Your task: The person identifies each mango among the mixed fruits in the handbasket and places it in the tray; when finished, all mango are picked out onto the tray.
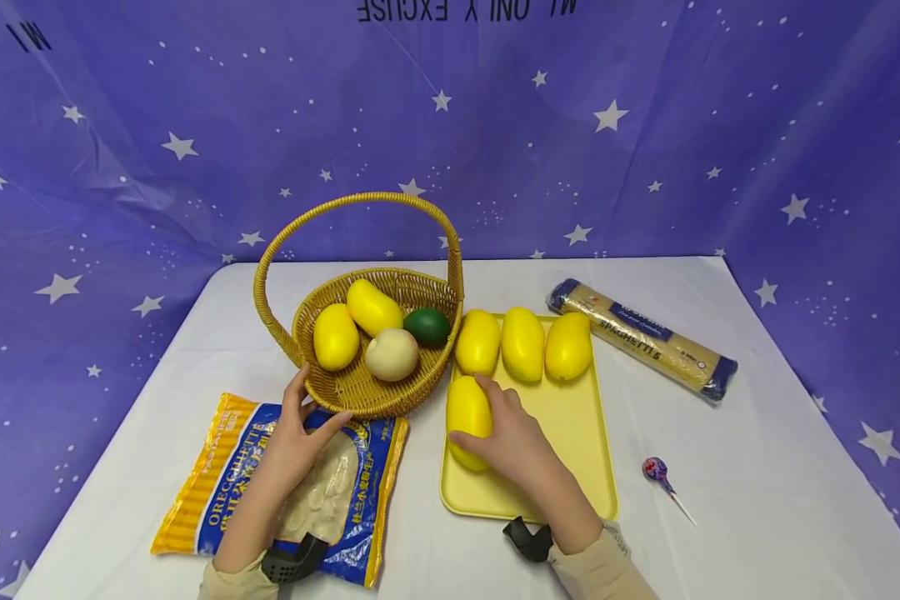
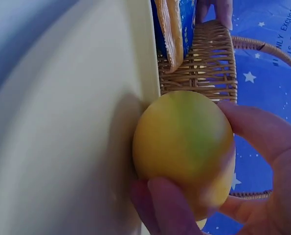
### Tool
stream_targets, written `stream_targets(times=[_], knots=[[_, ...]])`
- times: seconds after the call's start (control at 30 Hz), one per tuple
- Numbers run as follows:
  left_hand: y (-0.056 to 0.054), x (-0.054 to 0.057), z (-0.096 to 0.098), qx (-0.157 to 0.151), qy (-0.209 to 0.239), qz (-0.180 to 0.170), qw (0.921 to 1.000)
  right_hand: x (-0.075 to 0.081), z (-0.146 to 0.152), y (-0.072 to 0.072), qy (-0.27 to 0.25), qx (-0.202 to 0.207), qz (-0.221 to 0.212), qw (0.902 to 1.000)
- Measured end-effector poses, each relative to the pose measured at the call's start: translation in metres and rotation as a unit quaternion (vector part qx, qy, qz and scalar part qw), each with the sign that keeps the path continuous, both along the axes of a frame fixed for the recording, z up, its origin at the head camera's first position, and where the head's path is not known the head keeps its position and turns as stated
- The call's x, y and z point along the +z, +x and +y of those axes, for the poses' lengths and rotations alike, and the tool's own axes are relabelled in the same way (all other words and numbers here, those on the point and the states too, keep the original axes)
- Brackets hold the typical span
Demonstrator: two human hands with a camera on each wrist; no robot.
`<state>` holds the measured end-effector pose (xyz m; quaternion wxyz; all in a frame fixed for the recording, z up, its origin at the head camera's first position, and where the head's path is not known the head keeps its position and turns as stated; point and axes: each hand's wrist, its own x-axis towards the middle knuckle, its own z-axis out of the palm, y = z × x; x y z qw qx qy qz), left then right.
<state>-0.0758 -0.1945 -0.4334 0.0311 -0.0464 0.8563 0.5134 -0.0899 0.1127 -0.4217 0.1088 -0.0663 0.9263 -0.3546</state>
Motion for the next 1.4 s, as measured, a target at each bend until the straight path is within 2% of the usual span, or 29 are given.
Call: stream_targets(times=[0.47, 0.7, 1.07, 1.23, 1.4], knots=[[0.0, 0.001, 0.0, 0.0, 0.004, -0.01, 0.9999, -0.003, -0.006, 0.004, -0.022, -0.007, -0.01, 0.9997], [0.0, 0.001, 0.0, -0.001, 0.005, -0.008, 1.0, -0.002, -0.005, 0.003, -0.003, -0.006, -0.012, 0.9999], [0.0, 0.002, 0.001, -0.002, -0.003, -0.009, 1.0, 0.014, 0.004, 0.003, 0.015, -0.017, -0.013, 0.9996], [-0.001, 0.003, 0.001, -0.001, -0.009, -0.01, 0.9999, 0.024, 0.009, 0.001, 0.026, -0.022, 0.004, 0.9994], [-0.001, 0.003, 0.001, -0.002, -0.007, -0.006, 1.0, 0.036, 0.011, -0.009, 0.016, -0.015, 0.04, 0.999]])
